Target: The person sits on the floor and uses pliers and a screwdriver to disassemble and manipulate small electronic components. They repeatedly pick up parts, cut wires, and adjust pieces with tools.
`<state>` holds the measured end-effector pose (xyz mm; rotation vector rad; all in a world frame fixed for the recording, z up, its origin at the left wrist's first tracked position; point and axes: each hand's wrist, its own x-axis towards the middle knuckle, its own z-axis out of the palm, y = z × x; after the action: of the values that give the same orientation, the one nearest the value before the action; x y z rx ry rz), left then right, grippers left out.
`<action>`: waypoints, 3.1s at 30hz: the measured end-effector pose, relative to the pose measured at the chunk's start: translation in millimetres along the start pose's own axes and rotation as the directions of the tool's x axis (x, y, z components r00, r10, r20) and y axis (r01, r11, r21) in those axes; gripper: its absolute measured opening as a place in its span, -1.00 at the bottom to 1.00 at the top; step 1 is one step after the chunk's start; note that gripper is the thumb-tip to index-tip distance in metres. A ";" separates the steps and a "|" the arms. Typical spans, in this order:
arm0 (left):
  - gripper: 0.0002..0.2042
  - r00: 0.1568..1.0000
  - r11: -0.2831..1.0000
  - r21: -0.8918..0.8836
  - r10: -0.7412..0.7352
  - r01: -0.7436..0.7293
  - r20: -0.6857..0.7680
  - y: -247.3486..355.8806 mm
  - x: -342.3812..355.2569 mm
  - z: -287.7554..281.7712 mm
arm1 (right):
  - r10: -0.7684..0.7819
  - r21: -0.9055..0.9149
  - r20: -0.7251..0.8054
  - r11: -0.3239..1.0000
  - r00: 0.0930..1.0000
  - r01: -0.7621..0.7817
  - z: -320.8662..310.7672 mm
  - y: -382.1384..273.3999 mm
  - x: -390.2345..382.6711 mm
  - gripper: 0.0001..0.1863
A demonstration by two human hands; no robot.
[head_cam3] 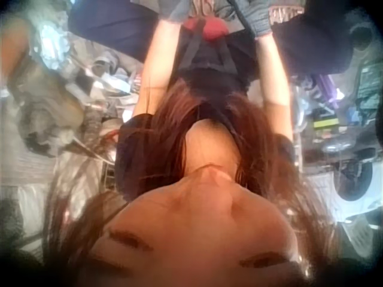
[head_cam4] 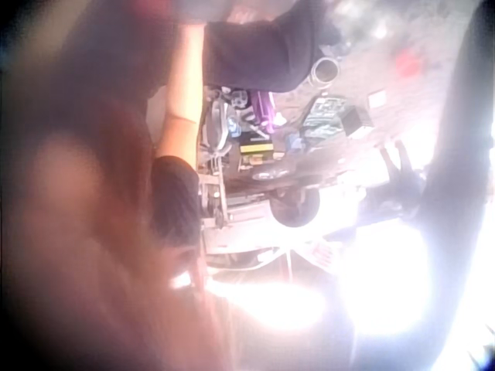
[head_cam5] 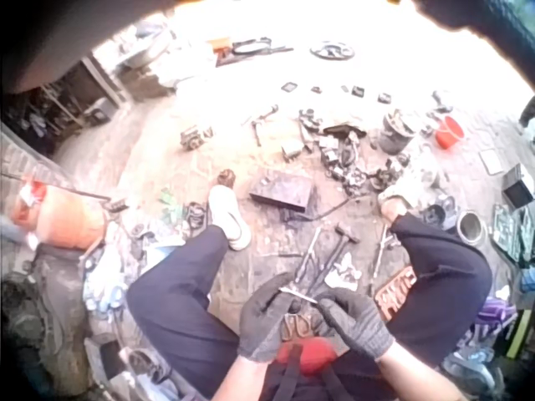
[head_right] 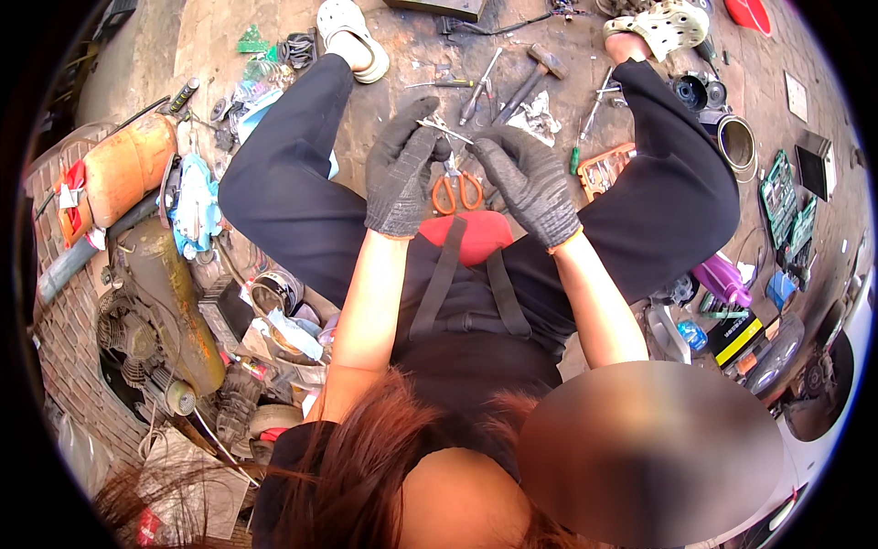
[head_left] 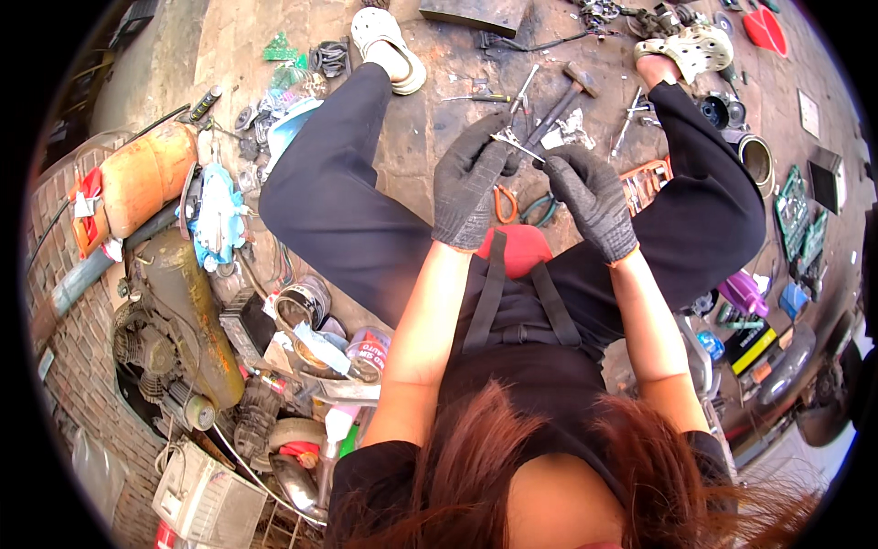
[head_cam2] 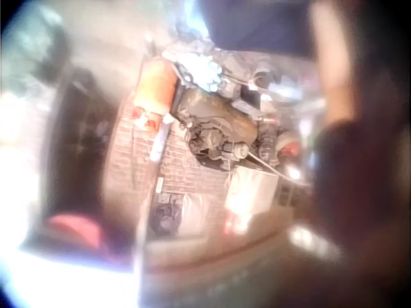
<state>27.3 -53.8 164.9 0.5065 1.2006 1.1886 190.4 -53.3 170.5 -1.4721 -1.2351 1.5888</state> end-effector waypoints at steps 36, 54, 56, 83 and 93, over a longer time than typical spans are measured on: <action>-0.54 0.920 0.139 0.969 -0.366 0.203 -0.141 -131.5 98.4 31.2 | 0.507 -0.318 -0.391 0.709 0.768 -0.630 7.7 216.5 94.0 -0.31; -0.60 0.967 0.346 0.926 -0.143 -0.150 0.210 -166.2 106.3 -35.5 | 0.141 -0.164 -0.455 0.957 0.879 -0.239 25.7 158.2 82.4 -0.40; -0.60 0.927 0.202 0.971 -0.326 -0.125 0.187 -136.0 95.3 -11.3 | 0.105 -0.197 -0.548 0.948 0.830 -0.250 23.4 175.3 87.8 -0.53; -0.67 0.810 0.854 0.006 -0.492 0.521 -0.320 -149.6 97.6 -34.7 | 0.172 -0.382 -0.159 0.897 0.972 -0.221 24.0 129.6 44.7 -0.46; -0.81 0.577 0.445 -0.601 -0.816 0.664 0.034 -177.4 70.6 -80.7 | 0.028 -0.281 -0.347 0.950 0.938 -0.133 15.0 144.1 34.3 -0.49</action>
<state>24.2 -76.0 -41.2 -0.6476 1.0290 0.7352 190.2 -76.5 23.5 -1.9191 -1.2613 1.1609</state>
